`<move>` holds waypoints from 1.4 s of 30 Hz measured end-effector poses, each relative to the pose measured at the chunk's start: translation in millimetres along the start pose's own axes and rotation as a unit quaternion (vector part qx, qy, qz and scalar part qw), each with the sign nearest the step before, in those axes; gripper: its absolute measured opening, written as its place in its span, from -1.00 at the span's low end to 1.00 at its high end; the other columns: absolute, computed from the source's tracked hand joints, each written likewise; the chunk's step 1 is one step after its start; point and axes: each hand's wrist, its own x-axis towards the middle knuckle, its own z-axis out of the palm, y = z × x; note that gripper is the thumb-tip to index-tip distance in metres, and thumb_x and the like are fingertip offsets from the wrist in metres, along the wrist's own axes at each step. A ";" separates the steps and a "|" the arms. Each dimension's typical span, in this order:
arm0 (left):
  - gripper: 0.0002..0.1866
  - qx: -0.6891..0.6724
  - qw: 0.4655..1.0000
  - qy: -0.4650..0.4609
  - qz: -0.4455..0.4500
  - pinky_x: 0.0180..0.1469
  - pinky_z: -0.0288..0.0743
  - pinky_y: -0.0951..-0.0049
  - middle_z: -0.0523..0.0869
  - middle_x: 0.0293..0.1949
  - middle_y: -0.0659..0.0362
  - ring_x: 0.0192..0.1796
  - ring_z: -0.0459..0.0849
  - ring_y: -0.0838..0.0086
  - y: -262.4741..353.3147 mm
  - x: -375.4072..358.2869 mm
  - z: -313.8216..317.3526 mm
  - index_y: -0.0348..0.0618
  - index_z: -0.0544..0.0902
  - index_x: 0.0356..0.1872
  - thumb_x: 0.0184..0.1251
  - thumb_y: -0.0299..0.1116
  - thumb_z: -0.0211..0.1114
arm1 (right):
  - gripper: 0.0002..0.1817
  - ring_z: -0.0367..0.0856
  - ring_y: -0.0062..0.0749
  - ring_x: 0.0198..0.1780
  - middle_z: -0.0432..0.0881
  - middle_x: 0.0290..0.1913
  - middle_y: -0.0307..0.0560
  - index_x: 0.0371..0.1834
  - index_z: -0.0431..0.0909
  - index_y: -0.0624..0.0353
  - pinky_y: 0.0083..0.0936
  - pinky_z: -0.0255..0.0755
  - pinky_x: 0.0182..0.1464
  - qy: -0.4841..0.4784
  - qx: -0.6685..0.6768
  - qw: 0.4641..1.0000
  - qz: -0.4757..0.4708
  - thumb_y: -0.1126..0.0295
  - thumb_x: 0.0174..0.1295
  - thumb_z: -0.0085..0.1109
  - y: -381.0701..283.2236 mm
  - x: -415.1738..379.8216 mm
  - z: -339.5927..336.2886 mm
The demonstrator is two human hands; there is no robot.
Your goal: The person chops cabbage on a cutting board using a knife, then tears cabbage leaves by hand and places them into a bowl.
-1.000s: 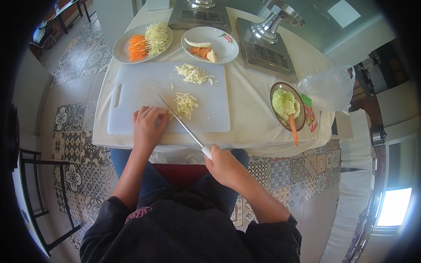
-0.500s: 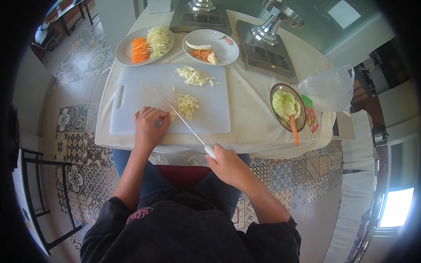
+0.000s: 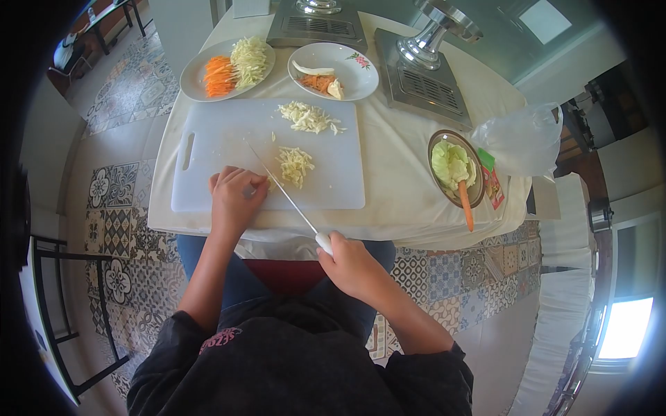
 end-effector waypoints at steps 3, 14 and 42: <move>-0.92 -0.002 1.000 -0.006 -0.004 0.06 0.30 0.26 0.74 -0.42 0.27 -0.20 0.63 0.37 -0.1 0.0 -0.7 -0.11 0.71 -0.47 0.05 -0.43 0.46 | -0.64 0.61 0.34 -0.23 0.61 -0.36 0.40 -0.23 0.41 0.41 -0.08 0.43 -0.20 -0.004 0.005 1.000 0.001 0.22 0.39 0.08 -2.9 -1.9 -0.2; -0.91 -0.002 1.000 0.006 0.004 0.03 0.31 0.27 0.74 -0.43 0.27 -0.22 0.63 0.35 -1.2 0.4 1.5 -0.12 0.69 -0.48 0.02 -0.46 0.47 | -0.69 0.59 0.40 -0.20 0.60 -0.34 0.46 -0.22 0.37 0.41 -0.02 0.43 -0.18 -0.004 -0.017 1.000 0.002 0.28 0.40 0.05 -1.5 5.3 8.2; -0.88 -0.015 1.000 0.010 0.003 0.02 0.33 0.24 0.71 -0.45 0.28 -0.23 0.62 0.35 -2.5 -2.8 1.5 -0.13 0.65 -0.48 0.03 -0.47 0.47 | -0.68 0.60 0.36 -0.24 0.61 -0.35 0.42 -0.22 0.38 0.41 -0.05 0.44 -0.19 -0.023 -0.036 0.999 0.013 0.27 0.41 0.04 -7.4 17.0 -2.0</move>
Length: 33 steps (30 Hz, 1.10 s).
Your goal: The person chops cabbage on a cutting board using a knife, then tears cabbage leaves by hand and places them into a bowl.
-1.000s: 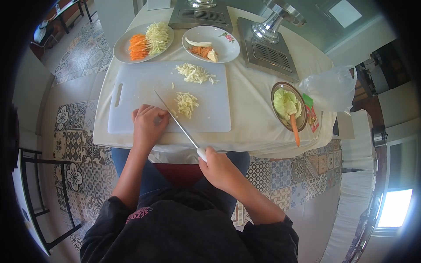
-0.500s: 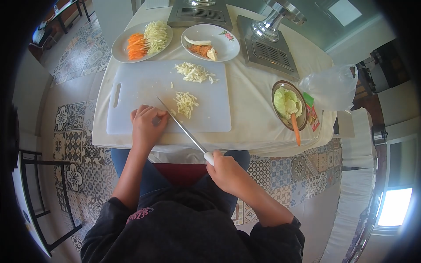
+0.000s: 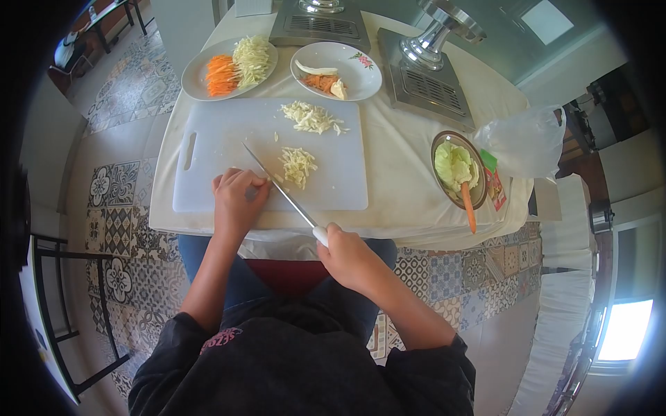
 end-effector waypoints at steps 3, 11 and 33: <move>-0.87 0.003 1.000 0.011 0.013 0.00 0.31 0.28 0.70 -0.45 0.27 -0.22 0.62 0.33 -1.6 -0.5 2.2 -0.10 0.65 -0.47 0.02 -0.46 0.48 | -0.67 0.62 0.32 -0.24 0.62 -0.33 0.40 -0.17 0.42 0.41 -0.08 0.45 -0.18 -0.001 0.003 1.000 -0.002 0.25 0.41 0.04 12.3 -15.4 -2.2; -0.92 0.001 0.999 -0.024 -0.048 0.03 0.35 0.23 0.70 -0.45 0.25 -0.22 0.63 0.33 -0.9 2.5 -0.2 -0.13 0.70 -0.49 0.03 -0.44 0.45 | -0.64 0.63 0.09 -0.34 0.63 -0.36 0.27 -0.19 0.46 0.36 -0.20 0.45 -0.22 0.007 0.025 0.999 0.031 0.18 0.39 0.10 32.6 -27.2 -9.1; -0.88 -0.004 0.999 -0.021 -0.050 0.00 0.27 0.28 0.68 -0.49 0.24 -0.24 0.59 0.32 0.0 2.7 -1.1 -0.15 0.67 -0.55 0.04 -0.45 0.47 | -0.63 0.62 0.41 -0.20 0.62 -0.34 0.48 -0.18 0.39 0.45 -0.04 0.45 -0.17 -0.028 0.078 0.996 0.014 0.23 0.43 0.03 7.2 -29.5 6.7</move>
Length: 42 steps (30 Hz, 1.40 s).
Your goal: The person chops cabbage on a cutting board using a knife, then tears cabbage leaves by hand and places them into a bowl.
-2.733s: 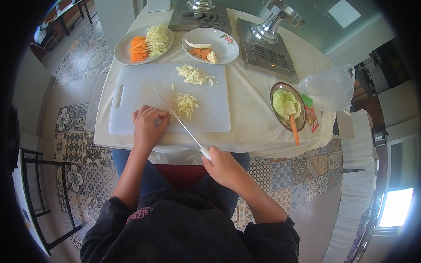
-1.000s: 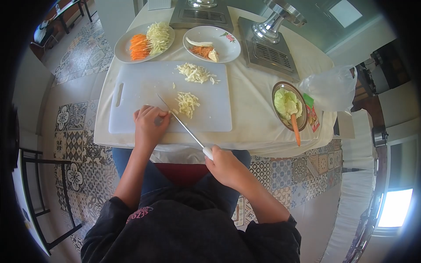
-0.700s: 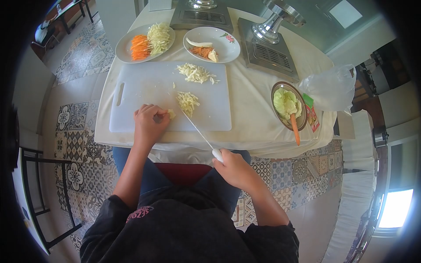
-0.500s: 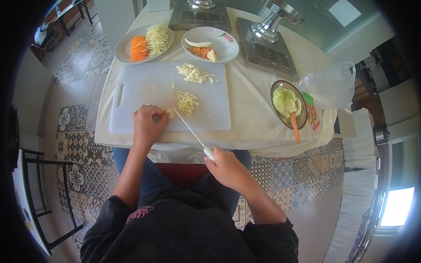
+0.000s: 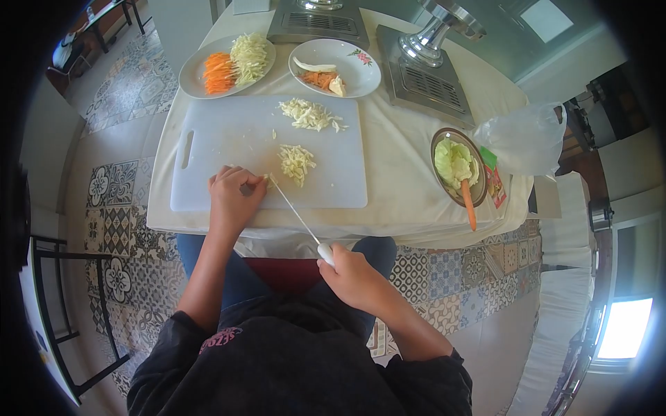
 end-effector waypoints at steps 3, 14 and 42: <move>-0.89 -0.009 1.000 -0.001 0.003 0.00 0.27 0.28 0.68 -0.48 0.24 -0.25 0.59 0.32 -1.2 0.3 -0.2 -0.15 0.66 -0.55 0.03 -0.46 0.46 | -0.64 0.61 0.41 -0.20 0.62 -0.34 0.48 -0.17 0.38 0.44 -0.04 0.46 -0.17 -0.006 -0.010 1.000 0.010 0.24 0.43 0.03 -2.4 0.2 -0.2; -0.89 -0.010 1.000 -0.007 0.008 0.01 0.26 0.29 0.66 -0.49 0.25 -0.25 0.58 0.33 -2.1 0.3 -1.6 -0.15 0.66 -0.54 0.02 -0.47 0.46 | -0.68 0.60 0.29 -0.32 0.59 -0.40 0.39 -0.25 0.37 0.40 -0.11 0.43 -0.23 0.019 -0.050 0.998 -0.023 0.27 0.42 0.05 -12.8 38.7 1.9; -0.90 0.024 1.000 0.005 -0.006 -0.01 0.26 0.29 0.64 -0.48 0.27 -0.25 0.57 0.35 0.7 -1.3 1.6 -0.14 0.70 -0.52 0.09 -0.41 0.44 | -0.67 0.63 0.34 -0.26 0.63 -0.36 0.43 -0.25 0.42 0.43 0.00 0.44 -0.18 0.041 -0.016 0.998 -0.047 0.27 0.37 0.07 1.4 13.2 -7.9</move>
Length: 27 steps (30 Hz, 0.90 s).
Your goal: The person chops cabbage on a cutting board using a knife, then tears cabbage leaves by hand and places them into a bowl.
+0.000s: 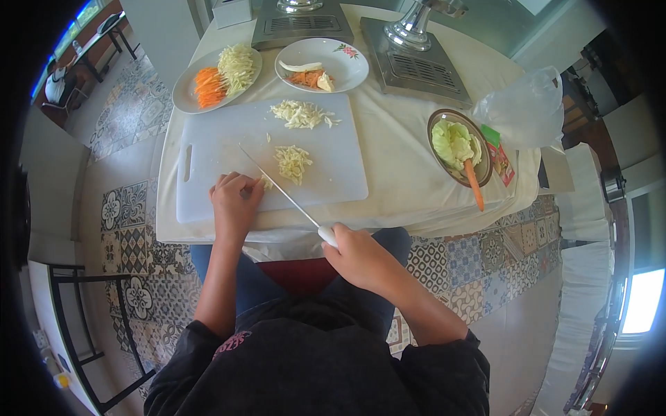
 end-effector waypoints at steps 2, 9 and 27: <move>-0.91 0.001 1.000 -0.005 -0.004 -0.01 0.26 0.28 0.64 -0.48 0.26 -0.26 0.57 0.35 -1.4 0.4 0.3 -0.14 0.71 -0.51 0.09 -0.41 0.44 | -0.68 0.63 0.34 -0.26 0.63 -0.36 0.43 -0.27 0.41 0.43 0.00 0.45 -0.19 -0.001 0.011 1.000 -0.008 0.29 0.37 0.07 -4.9 2.6 3.2; -0.91 -0.004 1.000 -0.004 0.003 -0.02 0.26 0.29 0.64 -0.50 0.26 -0.27 0.56 0.35 -3.1 1.6 0.9 -0.15 0.70 -0.53 0.06 -0.42 0.45 | -0.71 0.63 0.36 -0.28 0.63 -0.39 0.43 -0.27 0.40 0.42 0.04 0.46 -0.21 0.001 -0.003 1.000 -0.016 0.32 0.37 0.06 -5.9 6.9 11.0; -0.89 0.022 1.000 0.007 -0.001 -0.03 0.24 0.32 0.62 -0.53 0.29 -0.30 0.54 0.38 3.9 2.9 1.7 -0.12 0.68 -0.56 0.00 -0.40 0.46 | -0.74 0.62 0.37 -0.23 0.63 -0.34 0.43 -0.24 0.40 0.44 0.00 0.47 -0.18 -0.006 -0.026 1.000 0.013 0.36 0.35 0.07 -12.4 17.9 10.6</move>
